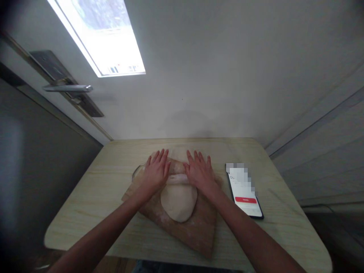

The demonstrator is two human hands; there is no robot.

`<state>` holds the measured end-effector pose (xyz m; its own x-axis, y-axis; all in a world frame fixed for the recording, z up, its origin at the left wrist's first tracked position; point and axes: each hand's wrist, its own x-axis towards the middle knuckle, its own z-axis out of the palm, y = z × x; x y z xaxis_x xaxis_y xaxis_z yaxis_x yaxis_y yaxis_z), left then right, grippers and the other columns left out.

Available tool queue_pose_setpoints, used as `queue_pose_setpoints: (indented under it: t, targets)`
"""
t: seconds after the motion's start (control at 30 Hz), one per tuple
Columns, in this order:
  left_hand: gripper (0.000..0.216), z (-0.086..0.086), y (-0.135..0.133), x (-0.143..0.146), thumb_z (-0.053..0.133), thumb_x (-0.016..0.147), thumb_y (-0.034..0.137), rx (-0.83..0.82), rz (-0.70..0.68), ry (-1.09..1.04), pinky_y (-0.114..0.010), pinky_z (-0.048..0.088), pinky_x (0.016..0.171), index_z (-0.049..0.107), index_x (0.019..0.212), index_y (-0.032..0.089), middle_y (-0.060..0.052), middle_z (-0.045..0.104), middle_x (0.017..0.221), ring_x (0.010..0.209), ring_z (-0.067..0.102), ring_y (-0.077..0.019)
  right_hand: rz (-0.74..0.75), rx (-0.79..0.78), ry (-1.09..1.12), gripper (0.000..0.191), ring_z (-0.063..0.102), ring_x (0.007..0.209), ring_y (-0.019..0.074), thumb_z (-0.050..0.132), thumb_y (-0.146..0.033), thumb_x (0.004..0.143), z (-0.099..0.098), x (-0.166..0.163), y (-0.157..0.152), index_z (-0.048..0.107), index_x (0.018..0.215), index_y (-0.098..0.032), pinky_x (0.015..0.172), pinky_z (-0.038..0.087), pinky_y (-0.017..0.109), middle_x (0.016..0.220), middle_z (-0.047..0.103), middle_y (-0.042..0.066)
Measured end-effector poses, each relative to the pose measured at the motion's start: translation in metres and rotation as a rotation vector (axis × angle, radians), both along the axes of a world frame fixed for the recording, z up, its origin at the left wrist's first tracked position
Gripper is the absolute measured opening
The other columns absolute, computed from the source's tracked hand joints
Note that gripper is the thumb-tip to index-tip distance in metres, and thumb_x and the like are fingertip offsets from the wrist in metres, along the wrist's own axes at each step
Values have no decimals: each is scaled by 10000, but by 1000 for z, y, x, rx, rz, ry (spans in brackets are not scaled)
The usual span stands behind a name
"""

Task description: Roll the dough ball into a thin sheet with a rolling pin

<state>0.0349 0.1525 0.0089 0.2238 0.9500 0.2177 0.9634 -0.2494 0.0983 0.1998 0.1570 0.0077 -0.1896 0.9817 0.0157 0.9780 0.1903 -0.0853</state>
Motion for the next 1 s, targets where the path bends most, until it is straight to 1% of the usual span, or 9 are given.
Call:
queue_pose_setpoints:
  t: [0.07,0.13,0.23,0.3,0.37,0.57,0.77,0.9,1.0]
  targets:
    - [459,-2,12,-1,171,892,350,-4,-12,-18,-425,238,979,301,1277,138,-113,377,1318,1216,314,-233,-14,-53,10,529,254,1240,272,199,-398,868,0,-1,10,232,1335,-152,963,180,522,1346,321,148]
    - [435,-2,22,-1,162,898,336,-17,-35,-26,-401,279,948,390,1205,127,-120,456,1251,1154,398,-223,-30,-60,22,539,255,1238,275,200,-402,866,0,-3,17,213,1340,-144,956,196,519,1348,312,157]
    - [428,0,32,0,142,904,324,-50,-73,-23,-356,330,889,518,1003,144,-98,592,1037,961,537,-192,-41,4,31,530,250,1240,264,199,-387,869,0,-5,23,210,1339,-140,965,185,503,1353,307,151]
    - [435,2,37,0,145,905,323,-56,-74,-9,-339,338,870,544,890,151,-80,623,910,851,570,-174,-44,46,35,523,261,1234,255,198,-380,872,0,-7,26,225,1331,-132,972,171,491,1344,327,148]
    - [428,3,40,1,160,904,318,-39,-68,9,-332,336,868,549,844,149,-76,629,860,807,576,-167,-46,76,39,514,292,1216,249,198,-377,874,2,-8,29,258,1315,-119,974,162,480,1316,370,152]
    - [429,4,56,3,184,902,305,27,-82,53,-329,347,836,569,822,132,-91,641,803,752,588,-174,-88,160,49,465,469,1047,221,207,-366,883,2,-10,43,366,1236,-107,953,182,443,1127,549,147]
    - [439,3,67,4,193,901,322,65,-98,59,-329,353,807,581,830,129,-98,642,784,751,591,-180,-82,184,25,429,531,936,198,214,-367,884,0,-9,51,447,1152,-127,931,208,399,1027,603,126]
    - [442,6,62,3,192,899,323,32,-83,67,-332,371,764,580,831,123,-108,636,790,763,588,-194,-87,170,31,413,525,950,202,226,-361,883,3,-9,48,491,1100,-130,926,217,390,1032,601,123]
    - [457,8,48,1,181,900,328,-37,-61,56,-324,387,751,580,827,119,-108,633,804,768,587,-193,-98,95,43,419,521,965,211,227,-362,881,8,-9,36,510,1079,-125,895,266,388,1045,595,124]
